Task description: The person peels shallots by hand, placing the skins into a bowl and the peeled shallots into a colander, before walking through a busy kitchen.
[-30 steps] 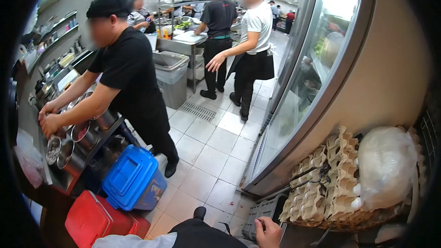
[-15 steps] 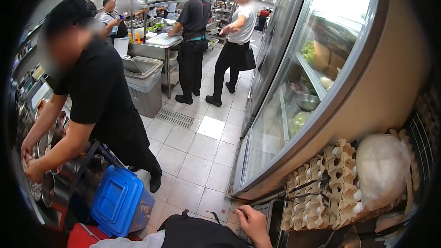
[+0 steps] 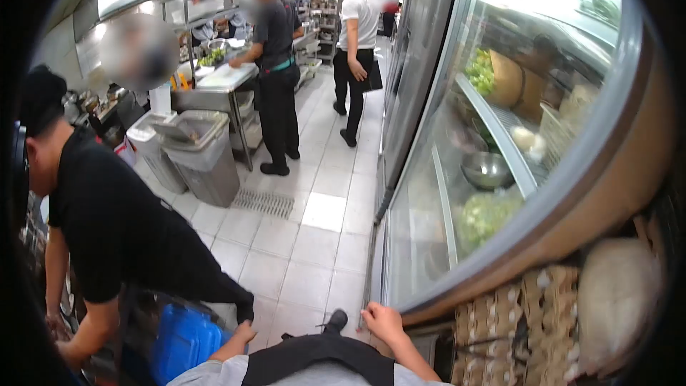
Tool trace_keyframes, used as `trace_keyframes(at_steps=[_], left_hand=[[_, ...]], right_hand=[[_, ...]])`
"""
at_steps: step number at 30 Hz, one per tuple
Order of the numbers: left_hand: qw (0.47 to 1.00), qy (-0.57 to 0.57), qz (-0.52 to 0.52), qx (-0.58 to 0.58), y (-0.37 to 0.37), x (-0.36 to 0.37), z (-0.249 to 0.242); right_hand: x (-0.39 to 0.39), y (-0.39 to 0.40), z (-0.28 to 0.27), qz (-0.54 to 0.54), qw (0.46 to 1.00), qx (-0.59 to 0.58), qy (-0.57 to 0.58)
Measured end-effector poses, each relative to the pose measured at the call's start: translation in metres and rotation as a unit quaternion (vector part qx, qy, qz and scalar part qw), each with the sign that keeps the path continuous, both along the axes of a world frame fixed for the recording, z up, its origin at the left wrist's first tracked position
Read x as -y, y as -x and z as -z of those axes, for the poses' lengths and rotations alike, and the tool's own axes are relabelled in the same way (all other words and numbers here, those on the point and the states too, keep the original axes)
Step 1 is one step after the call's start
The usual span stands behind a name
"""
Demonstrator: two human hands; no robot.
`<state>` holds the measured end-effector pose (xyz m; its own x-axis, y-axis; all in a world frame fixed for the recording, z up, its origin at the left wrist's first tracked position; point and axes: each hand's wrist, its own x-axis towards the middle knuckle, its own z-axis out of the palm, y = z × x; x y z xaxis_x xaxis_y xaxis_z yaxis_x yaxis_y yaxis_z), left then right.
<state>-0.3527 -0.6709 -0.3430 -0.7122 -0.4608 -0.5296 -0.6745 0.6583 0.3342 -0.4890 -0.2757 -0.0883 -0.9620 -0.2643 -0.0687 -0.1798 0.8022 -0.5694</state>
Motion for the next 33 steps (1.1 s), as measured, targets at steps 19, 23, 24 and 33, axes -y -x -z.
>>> trace_keyframes(at_steps=[19, 23, 24, 33], left_hand=[[0.866, -0.157, 0.406, 0.247, 0.214, 0.069, 0.057], [0.923, -0.065, 0.241, 0.293, 0.28, 0.112, 0.051], [0.934, -0.042, 0.193, 0.297, 0.3, 0.123, 0.047], [0.968, -0.167, 0.032, -0.184, 0.594, 0.083, -0.025]], right_hand=[[-0.011, 0.199, 0.031, 0.148, 0.981, 0.115, 0.045], [0.027, 0.271, 0.045, 0.144, 0.984, 0.094, 0.037], [0.037, 0.299, 0.047, 0.113, 0.992, 0.062, 0.014], [0.18, 0.551, 0.052, -0.065, 0.995, -0.058, -0.049]])
